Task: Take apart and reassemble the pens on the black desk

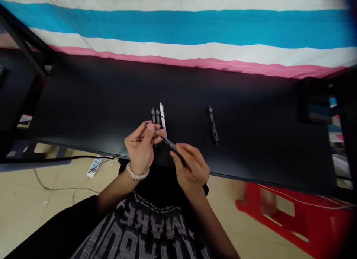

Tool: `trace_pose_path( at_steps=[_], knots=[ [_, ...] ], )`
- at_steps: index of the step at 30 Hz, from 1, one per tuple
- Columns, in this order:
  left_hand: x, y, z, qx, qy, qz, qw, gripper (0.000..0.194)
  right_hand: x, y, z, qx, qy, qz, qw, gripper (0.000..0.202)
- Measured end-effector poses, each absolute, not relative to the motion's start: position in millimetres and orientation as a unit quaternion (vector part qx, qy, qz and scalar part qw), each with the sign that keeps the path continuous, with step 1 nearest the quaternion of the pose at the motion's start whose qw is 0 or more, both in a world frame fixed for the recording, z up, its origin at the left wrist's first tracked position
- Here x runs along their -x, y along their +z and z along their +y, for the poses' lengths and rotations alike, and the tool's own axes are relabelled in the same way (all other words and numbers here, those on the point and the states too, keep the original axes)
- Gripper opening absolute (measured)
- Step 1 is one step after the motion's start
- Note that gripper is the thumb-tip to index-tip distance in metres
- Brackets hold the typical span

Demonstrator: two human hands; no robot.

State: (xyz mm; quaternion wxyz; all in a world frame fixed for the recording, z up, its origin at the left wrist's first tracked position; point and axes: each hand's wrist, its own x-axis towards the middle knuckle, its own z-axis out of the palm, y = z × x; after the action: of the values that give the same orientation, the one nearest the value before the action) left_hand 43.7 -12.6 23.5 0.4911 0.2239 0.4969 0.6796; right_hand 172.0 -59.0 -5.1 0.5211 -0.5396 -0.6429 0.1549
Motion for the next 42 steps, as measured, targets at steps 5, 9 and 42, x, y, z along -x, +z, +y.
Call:
trace_pose_path(
  at_steps=[5,9,42],
  knots=[
    [-41,24,-10,-0.218,0.69,0.501,0.475,0.022,-174,2,-57,0.565,0.293,-0.549,0.542,0.007],
    [-43,26,-9,-0.201,0.693,0.499,0.48,0.023,-171,6,-57,0.558,0.361,-0.504,0.551,0.016],
    [-37,23,-7,-0.16,0.689,0.5,0.499,0.023,-166,7,-58,0.569,0.312,-0.513,0.562,0.012]
  ],
)
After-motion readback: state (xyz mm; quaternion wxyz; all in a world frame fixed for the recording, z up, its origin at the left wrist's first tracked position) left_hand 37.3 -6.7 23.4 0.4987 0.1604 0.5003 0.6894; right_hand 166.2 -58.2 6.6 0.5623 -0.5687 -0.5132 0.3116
